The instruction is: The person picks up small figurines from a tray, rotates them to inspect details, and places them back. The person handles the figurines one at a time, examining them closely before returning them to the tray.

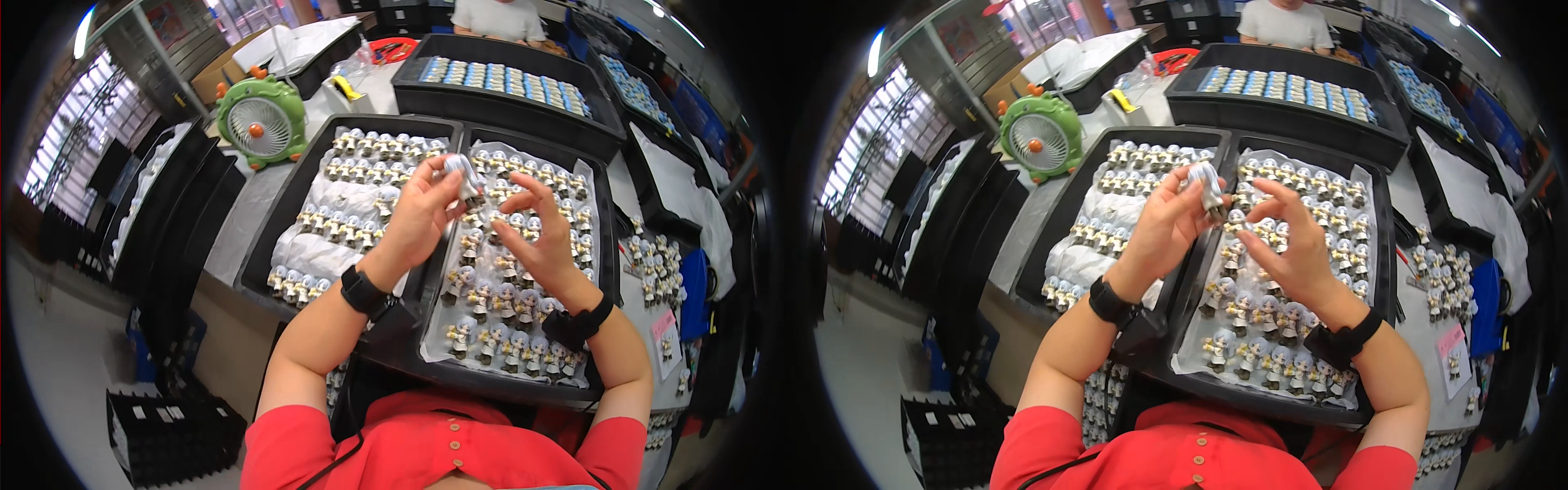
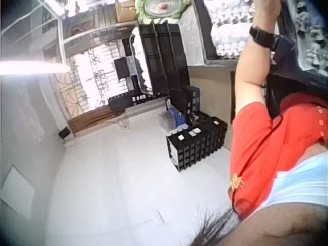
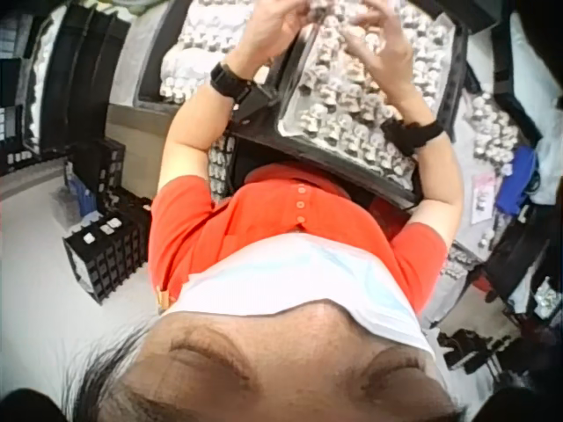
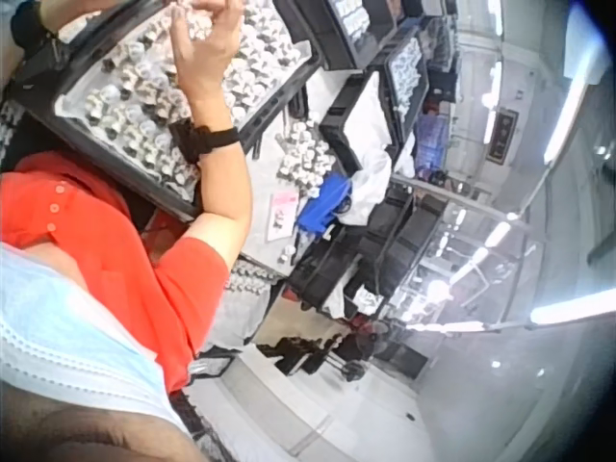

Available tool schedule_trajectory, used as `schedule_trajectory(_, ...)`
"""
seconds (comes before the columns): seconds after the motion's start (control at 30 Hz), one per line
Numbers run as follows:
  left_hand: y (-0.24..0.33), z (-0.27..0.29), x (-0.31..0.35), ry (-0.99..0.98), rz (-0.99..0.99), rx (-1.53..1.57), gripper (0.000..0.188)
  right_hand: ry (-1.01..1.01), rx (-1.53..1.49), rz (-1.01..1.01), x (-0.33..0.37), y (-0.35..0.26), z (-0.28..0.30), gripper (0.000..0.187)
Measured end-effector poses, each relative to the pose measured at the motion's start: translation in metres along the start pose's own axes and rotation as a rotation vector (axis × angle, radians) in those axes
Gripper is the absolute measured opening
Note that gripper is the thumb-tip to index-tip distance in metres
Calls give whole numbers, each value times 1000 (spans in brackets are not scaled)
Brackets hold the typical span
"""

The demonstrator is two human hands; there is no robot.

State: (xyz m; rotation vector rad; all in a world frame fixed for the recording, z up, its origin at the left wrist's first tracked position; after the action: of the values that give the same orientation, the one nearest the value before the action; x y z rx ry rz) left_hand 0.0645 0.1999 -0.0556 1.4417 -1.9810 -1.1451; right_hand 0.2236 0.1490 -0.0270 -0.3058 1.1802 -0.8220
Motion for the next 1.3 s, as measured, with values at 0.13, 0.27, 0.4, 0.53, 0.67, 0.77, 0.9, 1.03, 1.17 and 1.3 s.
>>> schedule_trajectory(0.13, 29, 46, -23, 184, -22, -24, 17, 35, -26, 22, -3, 2, 7, 52)
schedule_trajectory(0.27, 68, 111, -33, 307, 36, -294, 22, 60, -56, 39, -7, -3, 11, 49)
schedule_trajectory(0.4, 73, 178, -20, 507, 136, -895, 37, 67, -67, 21, -8, 1, 9, 49)
schedule_trajectory(0.53, 45, 205, -21, 537, 301, -1059, 45, 77, -9, 10, -10, 6, 15, 49)
schedule_trajectory(0.67, 32, 210, -28, 532, 295, -1197, 43, 80, -16, -27, -11, 16, 17, 49)
schedule_trajectory(0.77, 34, 206, -31, 523, 193, -1403, 44, 74, -21, -49, -11, 20, 17, 49)
schedule_trajectory(0.9, 36, 208, -30, 494, 143, -1434, 47, 53, 2, -70, -12, 22, 16, 49)
schedule_trajectory(1.03, 41, 192, -25, 454, 69, -1503, 48, 47, 0, -81, -12, 23, 16, 49)
schedule_trajectory(1.17, 43, 174, -22, 226, -68, -1672, 47, 34, -12, -90, -12, 24, 15, 49)
schedule_trajectory(1.3, 34, 158, -22, 124, -7, -1857, 44, 16, -10, -122, -12, 26, 13, 49)
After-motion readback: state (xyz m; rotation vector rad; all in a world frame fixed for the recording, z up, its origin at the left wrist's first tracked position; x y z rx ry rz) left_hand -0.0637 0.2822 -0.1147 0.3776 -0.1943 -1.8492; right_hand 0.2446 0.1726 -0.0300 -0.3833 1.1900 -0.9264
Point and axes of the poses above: each hand's wrist, its own x-axis away from the middle knuckle, its own z-axis out of the back of the hand, y = z × x, the point moved 6 cm from there along -x, towards the middle knuckle, and after that the axes turned 2 degrees about y, right-handed, at the moved point
